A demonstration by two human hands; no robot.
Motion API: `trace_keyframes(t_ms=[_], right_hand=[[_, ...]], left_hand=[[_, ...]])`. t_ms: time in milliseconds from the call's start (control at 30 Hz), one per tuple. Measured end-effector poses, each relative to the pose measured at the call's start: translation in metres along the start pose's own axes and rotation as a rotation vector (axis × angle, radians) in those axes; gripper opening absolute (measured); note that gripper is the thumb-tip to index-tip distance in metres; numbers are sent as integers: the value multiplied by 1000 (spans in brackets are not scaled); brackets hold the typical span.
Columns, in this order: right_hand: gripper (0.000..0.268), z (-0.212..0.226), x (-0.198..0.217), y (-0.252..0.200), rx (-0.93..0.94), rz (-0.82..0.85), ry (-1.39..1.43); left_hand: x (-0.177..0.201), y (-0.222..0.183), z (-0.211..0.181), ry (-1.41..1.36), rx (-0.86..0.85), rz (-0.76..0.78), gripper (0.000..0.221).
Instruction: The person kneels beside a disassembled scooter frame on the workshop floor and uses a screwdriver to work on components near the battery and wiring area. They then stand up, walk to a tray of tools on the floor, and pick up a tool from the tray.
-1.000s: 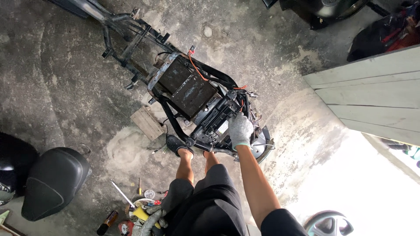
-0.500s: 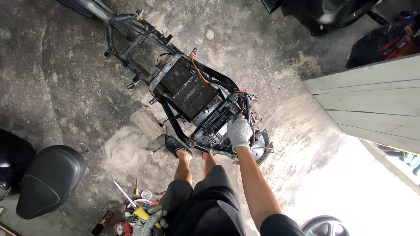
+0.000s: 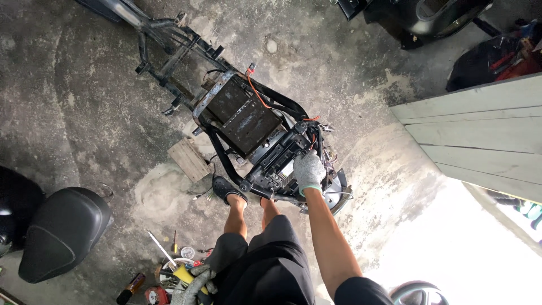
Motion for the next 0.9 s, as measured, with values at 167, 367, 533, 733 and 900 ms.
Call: trace_keyframes(t_ms=[167,367,533,733,900], right_hand=[[38,9,-5,4,-57,104,-82],[39,-9,-4,5,-26,95,-43],[42,-6,8,-9,17,-2,65],[40,-9,-11,4,35,19,-5],[42,-25,5,-28,-8,10,106]], left_hand=[[-85,-36,-86,-32,-16,-31,30],[-70,-18,-79,50,-29,30,30],[-66,-9,-70,73,-32,37,30],[-92,-33,-87,121,-72,4,29],[-160,-79,-144,220,-248,55,30]])
Point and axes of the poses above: each hand's wrist, its own y-axis towards the middle knuckle, its own x-axis out of the back of the hand, z = x × y, the point moved 3 cm from there along y, towards the middle knuckle, and after that the axes turned 2 degrees about x, right-handed, at the moved point
